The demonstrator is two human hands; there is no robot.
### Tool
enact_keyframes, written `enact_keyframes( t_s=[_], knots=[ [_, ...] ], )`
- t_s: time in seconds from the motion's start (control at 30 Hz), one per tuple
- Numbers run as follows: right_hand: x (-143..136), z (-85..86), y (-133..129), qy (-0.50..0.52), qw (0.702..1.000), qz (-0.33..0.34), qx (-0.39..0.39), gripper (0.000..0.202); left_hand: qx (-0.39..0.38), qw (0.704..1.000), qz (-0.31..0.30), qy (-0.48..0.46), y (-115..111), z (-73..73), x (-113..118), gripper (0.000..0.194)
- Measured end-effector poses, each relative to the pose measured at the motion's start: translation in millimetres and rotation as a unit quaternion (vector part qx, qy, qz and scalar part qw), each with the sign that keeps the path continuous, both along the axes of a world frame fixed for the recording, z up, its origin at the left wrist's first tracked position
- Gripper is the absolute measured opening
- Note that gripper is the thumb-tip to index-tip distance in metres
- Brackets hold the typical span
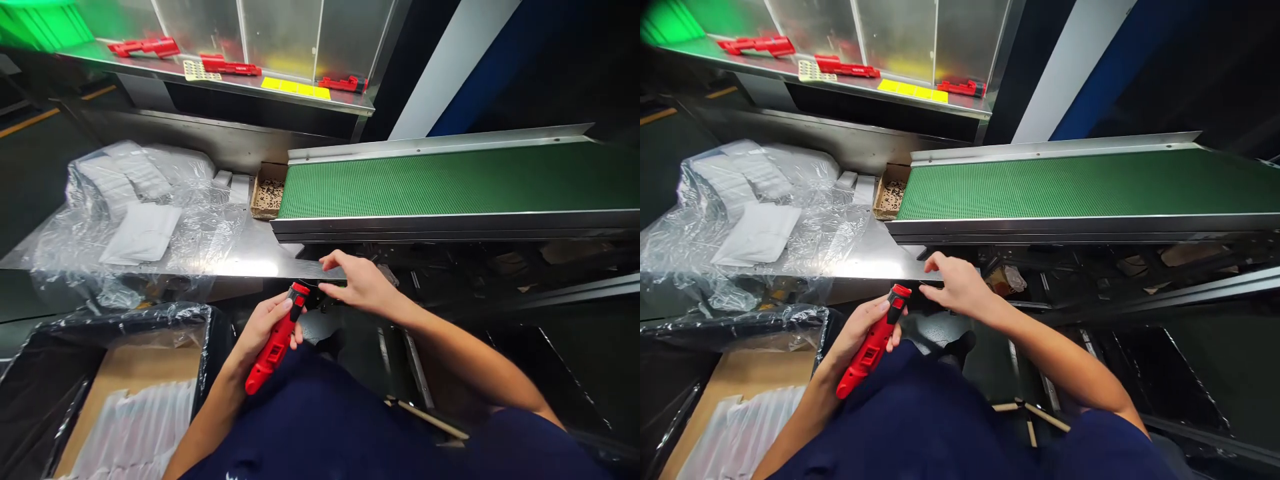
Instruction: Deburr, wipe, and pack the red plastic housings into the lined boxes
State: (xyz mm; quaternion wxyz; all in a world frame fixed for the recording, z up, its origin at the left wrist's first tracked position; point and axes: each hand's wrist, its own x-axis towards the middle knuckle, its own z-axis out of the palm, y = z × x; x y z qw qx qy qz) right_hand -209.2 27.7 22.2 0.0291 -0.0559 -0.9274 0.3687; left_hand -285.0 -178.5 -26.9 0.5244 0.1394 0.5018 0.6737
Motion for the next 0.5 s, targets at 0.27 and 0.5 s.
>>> enact_keyframes(
  t_s=[0.27, 0.5],
  knots=[
    [-4.7, -5.8, -19.3, 0.061, 0.998, 0.023, 0.021, 0.022, 0.019, 0.997, 0.068, -0.009, -12.2, 5.5, -2.0, 0.045],
    [-19.6, 0.9, -33.8, -0.026, 0.98, 0.14, -0.14, 0.016, 0.042, 0.999, 0.029, -0.016, -18.7, 7.2, 6.7, 0.049]
  ],
)
